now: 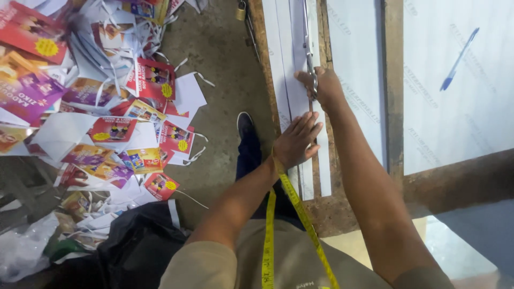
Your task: The person uses a pair of scissors to cut a large white sheet of paper into long, narrow strips. The person holds the paper steady with one hand while cutting along the length of the sheet with the other. The cut strips fall onto a pile of discarded paper and packaging on the floor.
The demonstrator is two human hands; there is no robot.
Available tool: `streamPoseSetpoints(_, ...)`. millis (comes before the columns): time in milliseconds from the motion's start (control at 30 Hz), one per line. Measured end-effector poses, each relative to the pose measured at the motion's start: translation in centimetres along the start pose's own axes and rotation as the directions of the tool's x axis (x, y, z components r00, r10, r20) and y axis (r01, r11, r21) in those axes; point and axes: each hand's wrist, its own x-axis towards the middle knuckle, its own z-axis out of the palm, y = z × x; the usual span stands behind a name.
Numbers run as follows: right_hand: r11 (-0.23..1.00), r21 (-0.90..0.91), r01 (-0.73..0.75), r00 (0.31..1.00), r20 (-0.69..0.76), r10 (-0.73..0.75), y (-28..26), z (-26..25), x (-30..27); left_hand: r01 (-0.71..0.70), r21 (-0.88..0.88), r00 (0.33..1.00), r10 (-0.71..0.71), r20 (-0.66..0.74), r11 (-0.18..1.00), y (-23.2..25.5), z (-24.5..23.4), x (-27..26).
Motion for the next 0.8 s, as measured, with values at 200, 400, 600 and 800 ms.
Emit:
streamPoseSetpoints(200, 0.992, 0.124, -0.033, 0.999, 0.014, 0.032, -3.4, 0.5, 1.6, -0.029, -0.069, 0.997, 0.025, -0.068, 0.997, 0.4, -1.7, 1.0)
streamPoseSetpoints(400, 0.983, 0.18, -0.042, 0.999, 0.004, 0.042, -3.6, 0.8, 3.2, -0.046, -0.036, 0.998, 0.044, -0.053, 0.998, 0.2, -1.6, 1.2)
streamPoseSetpoints(600, 0.997, 0.083, -0.003, 0.999, -0.051, 0.007, -3.5, 0.6, 3.0, -0.032, 0.007, 0.998, 0.032, -0.045, 0.999, 0.5, -2.3, 1.8)
streamPoseSetpoints(800, 1.0, -0.006, -0.008, 0.999, -0.052, 0.008, -4.5, 0.5, 3.3, -0.031, 0.031, 0.998, 0.032, -0.053, 0.999, 0.7, -2.8, 2.0)
